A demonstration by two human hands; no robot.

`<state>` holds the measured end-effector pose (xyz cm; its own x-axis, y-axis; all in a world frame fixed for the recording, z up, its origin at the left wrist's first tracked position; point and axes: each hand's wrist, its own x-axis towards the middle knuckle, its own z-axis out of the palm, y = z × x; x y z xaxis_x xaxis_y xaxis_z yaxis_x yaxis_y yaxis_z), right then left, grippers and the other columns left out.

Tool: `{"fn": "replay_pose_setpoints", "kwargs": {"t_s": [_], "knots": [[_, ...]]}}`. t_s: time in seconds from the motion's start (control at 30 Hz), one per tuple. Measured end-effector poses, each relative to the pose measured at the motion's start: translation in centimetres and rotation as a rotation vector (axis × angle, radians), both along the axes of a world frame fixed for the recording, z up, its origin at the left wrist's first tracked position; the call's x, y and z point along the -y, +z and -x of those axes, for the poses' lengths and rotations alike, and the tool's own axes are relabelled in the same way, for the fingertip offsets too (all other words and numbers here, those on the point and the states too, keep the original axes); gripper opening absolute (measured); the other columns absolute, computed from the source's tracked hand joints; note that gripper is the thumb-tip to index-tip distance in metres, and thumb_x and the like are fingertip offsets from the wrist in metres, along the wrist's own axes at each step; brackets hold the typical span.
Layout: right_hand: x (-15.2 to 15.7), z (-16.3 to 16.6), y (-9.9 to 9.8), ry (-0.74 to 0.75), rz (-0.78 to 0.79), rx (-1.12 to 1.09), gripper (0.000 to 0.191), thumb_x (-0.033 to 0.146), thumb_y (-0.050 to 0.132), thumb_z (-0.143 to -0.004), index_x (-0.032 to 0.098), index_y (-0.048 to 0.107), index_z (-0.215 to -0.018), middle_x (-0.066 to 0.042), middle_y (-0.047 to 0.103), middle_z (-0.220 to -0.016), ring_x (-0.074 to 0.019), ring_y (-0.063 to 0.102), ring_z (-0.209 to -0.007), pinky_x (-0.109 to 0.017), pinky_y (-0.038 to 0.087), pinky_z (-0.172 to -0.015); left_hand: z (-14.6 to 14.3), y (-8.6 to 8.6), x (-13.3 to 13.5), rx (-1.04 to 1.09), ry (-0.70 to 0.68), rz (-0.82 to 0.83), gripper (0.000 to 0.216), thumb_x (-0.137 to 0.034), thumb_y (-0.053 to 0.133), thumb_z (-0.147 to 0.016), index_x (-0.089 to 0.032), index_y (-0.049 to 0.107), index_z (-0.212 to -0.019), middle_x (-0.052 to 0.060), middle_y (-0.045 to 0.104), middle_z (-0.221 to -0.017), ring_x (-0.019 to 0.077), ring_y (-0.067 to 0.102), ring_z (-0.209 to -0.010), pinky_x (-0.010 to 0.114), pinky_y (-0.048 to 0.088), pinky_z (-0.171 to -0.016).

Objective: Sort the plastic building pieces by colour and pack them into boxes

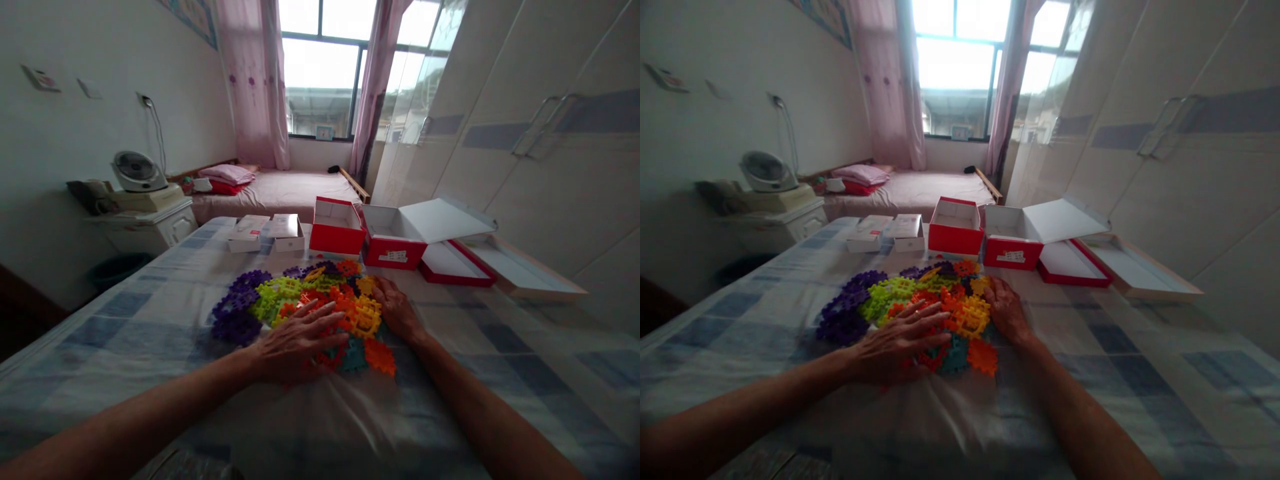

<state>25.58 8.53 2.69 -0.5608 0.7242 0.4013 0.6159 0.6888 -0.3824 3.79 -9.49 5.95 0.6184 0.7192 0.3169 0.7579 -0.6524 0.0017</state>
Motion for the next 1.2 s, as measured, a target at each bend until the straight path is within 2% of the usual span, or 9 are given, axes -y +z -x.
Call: {"fn": "replay_pose_setpoints", "kwargs": {"t_s": [0.13,0.27,0.37,0.47,0.6,0.73,0.9,1.1,1.2], "knots": [[0.0,0.0,0.1,-0.028,0.025,0.008,0.039,0.028,0.03,-0.09,0.017,0.05,-0.122,-0.011,0.054,-0.125,-0.0205,0.05,-0.115,-0.034,0.038,-0.098,-1.6,0.2,-2.5,0.028,0.029,-0.066,0.044,-0.04,0.048,-0.085,-0.023,0.049,-0.125,0.009,0.039,-0.141,0.0283,0.021,-0.136,0.051,0.016,-0.109],[0.0,-0.1,0.3,-0.009,0.031,0.019,0.039,0.025,0.035,-0.087,0.016,0.049,-0.123,-0.013,0.052,-0.127,-0.0216,0.048,-0.117,-0.033,0.036,-0.099,-3.1,0.5,-5.7,0.086,0.154,-0.081,0.042,-0.036,0.052,-0.083,-0.022,0.05,-0.123,0.009,0.045,-0.136,0.0282,0.033,-0.13,0.051,0.025,-0.106],[0.1,-0.1,0.3,-0.062,0.065,-0.04,0.04,0.026,0.03,-0.089,0.017,0.048,-0.124,-0.012,0.053,-0.124,-0.0205,0.05,-0.115,-0.034,0.038,-0.098,-3.1,1.3,-6.5,0.175,0.219,-0.117,0.043,-0.038,0.052,-0.084,-0.02,0.049,-0.123,0.012,0.046,-0.134,0.0279,0.038,-0.126,0.049,0.031,-0.102],[0.0,0.0,0.2,-0.095,0.073,-0.073,0.04,0.029,0.028,-0.09,0.018,0.048,-0.124,-0.011,0.054,-0.123,-0.0198,0.05,-0.115,-0.034,0.038,-0.097,-1.6,2.1,-4.1,0.211,0.136,-0.111,0.045,-0.042,0.05,-0.084,-0.02,0.048,-0.123,0.012,0.05,-0.127,0.024,0.046,-0.117,0.04,0.04,-0.096],[0.1,0.0,0.3,-0.076,0.052,-0.031,0.042,0.029,0.027,-0.09,0.015,0.049,-0.123,-0.013,0.053,-0.124,-0.0211,0.05,-0.115,-0.034,0.038,-0.097,1.5,1.9,2.1,0.122,-0.024,0.015,0.047,-0.049,0.055,-0.079,-0.022,0.051,-0.117,0.009,0.059,-0.11,0.0187,0.058,-0.094,0.029,0.047,-0.077],[0.2,0.2,0.6,-0.094,0.051,-0.027,0.04,0.03,0.031,-0.089,0.017,0.05,-0.122,-0.013,0.054,-0.122,-0.0222,0.053,-0.11,-0.036,0.04,-0.094,3.1,0.9,6.0,0.029,0.118,0.133,0.046,-0.048,0.056,-0.078,-0.024,0.051,-0.117,0.009,0.057,-0.113,0.0199,0.058,-0.093,0.032,0.048,-0.077],[0.0,0.0,0.3,-0.105,0.036,-0.047,0.043,0.032,0.028,-0.09,0.015,0.049,-0.123,-0.013,0.055,-0.121,-0.0216,0.053,-0.111,-0.035,0.04,-0.095,2.9,0.2,6.4,0.036,0.251,0.038,0.04,-0.04,0.057,-0.079,-0.023,0.053,-0.115,0.008,0.058,-0.114,0.0218,0.057,-0.097,0.037,0.048,-0.084],[-0.1,-0.1,0.2,-0.092,0.017,-0.021,0.043,0.032,0.028,-0.089,0.015,0.05,-0.122,-0.013,0.055,-0.122,-0.0211,0.053,-0.11,-0.033,0.041,-0.094,1.4,0.6,6.1,0.077,0.256,-0.059,0.031,-0.019,0.051,-0.08,-0.021,0.054,-0.11,0.007,0.063,-0.096,0.0173,0.06,-0.086,0.028,0.053,-0.072],[0.1,0.0,0.5,-0.109,0.04,-0.034,0.042,0.032,0.028,-0.089,0.015,0.05,-0.121,-0.013,0.055,-0.12,-0.0211,0.053,-0.11,-0.033,0.041,-0.093,1.3,0.5,5.9,0.054,0.226,-0.182,0.024,-0.013,0.043,-0.084,-0.019,0.055,-0.104,0.006,0.065,-0.087,0.0153,0.061,-0.079,0.025,0.054,-0.069]]}}
